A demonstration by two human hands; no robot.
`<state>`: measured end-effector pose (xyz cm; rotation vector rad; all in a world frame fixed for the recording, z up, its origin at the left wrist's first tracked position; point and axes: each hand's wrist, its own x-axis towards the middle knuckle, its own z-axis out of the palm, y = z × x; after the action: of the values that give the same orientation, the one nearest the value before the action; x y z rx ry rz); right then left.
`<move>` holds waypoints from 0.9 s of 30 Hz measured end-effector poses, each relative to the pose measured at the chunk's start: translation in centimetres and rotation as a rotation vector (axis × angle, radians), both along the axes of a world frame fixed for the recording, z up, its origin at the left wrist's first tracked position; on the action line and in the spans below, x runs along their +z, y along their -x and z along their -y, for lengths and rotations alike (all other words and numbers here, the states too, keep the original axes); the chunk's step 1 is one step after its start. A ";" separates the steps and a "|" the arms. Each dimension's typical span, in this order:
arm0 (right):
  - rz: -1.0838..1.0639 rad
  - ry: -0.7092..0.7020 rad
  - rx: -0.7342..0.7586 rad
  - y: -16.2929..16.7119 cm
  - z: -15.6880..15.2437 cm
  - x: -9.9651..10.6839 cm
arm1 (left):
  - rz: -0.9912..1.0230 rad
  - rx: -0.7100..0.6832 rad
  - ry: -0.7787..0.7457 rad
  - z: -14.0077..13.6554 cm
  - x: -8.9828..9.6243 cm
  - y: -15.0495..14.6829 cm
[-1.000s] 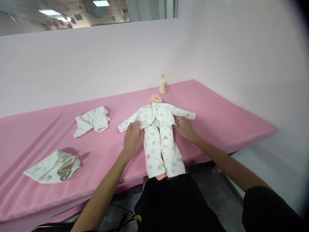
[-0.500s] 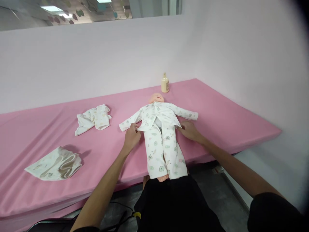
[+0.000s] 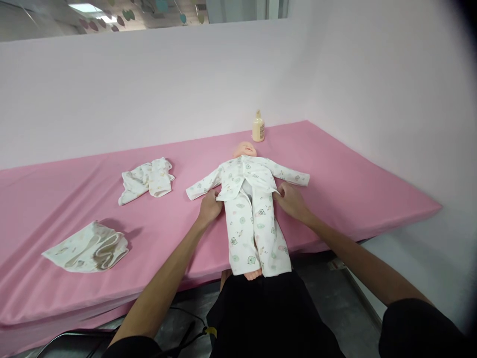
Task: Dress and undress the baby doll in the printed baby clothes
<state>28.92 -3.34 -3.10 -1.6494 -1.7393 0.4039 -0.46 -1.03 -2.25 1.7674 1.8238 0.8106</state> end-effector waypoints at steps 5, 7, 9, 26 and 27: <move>0.014 -0.040 -0.025 -1.5 -0.5 -0.1 | -0.105 -0.050 0.018 0.7 0.9 1.0; 0.016 -0.044 -0.050 -2.2 -0.4 0.0 | -0.156 -0.056 -0.016 1.1 1.1 1.1; 0.028 -0.037 -0.055 -2.6 -0.2 0.1 | -0.195 -0.065 -0.054 1.4 1.3 1.0; 0.461 -0.654 0.340 3.3 0.8 4.3 | -0.545 -0.121 -0.694 5.7 3.3 -2.2; 0.469 -0.663 0.351 3.7 1.1 4.4 | -0.595 -0.187 -0.734 6.0 3.3 -2.5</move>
<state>25.26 -4.39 1.26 -1.0014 -2.1949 -0.4154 2.00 -7.00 1.10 2.8496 1.7636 1.0382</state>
